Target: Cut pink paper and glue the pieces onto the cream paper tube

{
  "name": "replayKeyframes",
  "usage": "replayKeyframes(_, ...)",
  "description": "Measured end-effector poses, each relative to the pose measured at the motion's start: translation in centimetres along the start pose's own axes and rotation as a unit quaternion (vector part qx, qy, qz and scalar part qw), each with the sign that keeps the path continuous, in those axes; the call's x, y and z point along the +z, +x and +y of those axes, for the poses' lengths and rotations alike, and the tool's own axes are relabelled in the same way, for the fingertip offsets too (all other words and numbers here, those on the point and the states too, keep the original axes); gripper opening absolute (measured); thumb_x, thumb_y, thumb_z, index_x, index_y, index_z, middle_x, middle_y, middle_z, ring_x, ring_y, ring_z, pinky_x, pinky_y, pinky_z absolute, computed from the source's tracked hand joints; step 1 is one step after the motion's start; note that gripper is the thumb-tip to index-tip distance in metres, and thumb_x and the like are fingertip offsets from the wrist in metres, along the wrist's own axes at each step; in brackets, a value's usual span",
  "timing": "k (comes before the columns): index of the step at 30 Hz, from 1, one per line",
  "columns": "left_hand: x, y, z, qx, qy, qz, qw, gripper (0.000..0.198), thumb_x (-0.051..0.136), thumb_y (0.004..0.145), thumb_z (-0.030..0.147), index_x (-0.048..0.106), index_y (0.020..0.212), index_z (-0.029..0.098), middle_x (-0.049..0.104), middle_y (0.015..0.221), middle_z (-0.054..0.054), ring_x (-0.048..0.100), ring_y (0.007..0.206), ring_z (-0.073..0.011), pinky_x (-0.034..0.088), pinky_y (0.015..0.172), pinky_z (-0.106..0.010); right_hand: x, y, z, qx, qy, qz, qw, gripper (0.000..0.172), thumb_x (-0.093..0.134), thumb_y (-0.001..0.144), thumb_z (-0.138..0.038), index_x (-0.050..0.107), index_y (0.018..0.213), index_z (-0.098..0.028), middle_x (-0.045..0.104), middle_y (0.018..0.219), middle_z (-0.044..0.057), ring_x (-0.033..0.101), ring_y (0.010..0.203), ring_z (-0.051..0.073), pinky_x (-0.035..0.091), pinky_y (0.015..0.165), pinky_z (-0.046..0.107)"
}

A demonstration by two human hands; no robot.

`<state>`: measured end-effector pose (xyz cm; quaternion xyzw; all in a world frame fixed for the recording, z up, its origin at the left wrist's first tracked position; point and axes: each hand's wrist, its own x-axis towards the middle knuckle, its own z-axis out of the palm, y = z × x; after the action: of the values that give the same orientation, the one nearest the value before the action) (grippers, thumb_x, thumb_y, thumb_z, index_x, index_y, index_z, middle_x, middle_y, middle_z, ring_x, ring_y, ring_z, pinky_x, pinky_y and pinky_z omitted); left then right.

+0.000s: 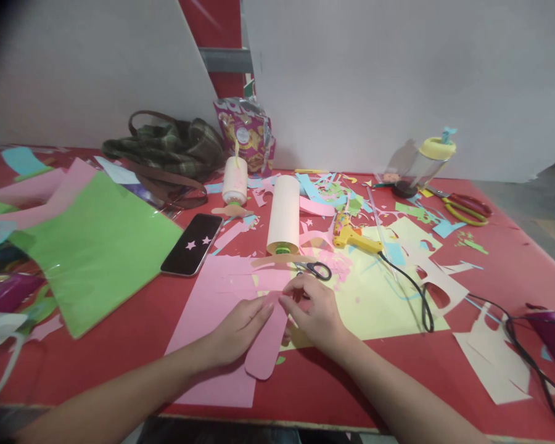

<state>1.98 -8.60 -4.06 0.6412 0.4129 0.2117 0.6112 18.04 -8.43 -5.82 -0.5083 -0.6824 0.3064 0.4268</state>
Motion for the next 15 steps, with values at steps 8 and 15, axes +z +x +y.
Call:
replayKeyframes(8,-0.1,0.2,-0.2,0.022,0.155,0.056,0.986,0.031,0.032,0.084,0.036,0.050,0.070,0.014,0.051,0.060,0.001,0.047,0.054,-0.0104,0.035,0.050,-0.021,-0.2,0.3,0.4,0.060,-0.041,-0.055,0.996,0.008,0.055,0.070,-0.016,0.056,0.077,-0.019,0.061,0.066,0.001,0.056,0.058,0.013,0.046,0.051,0.024)
replayKeyframes(15,-0.5,0.2,-0.7,0.109,0.324,0.120,0.932,0.019,0.032,0.084,0.019,0.050,0.085,0.014,0.054,0.079,-0.005,0.050,0.073,-0.0149,0.041,0.066,-0.027,0.3,0.1,1.1,-0.130,-0.116,-0.081,0.981,0.010,0.047,0.074,-0.010,0.054,0.075,-0.017,0.057,0.067,0.004,0.052,0.063,0.014,0.043,0.057,0.026)
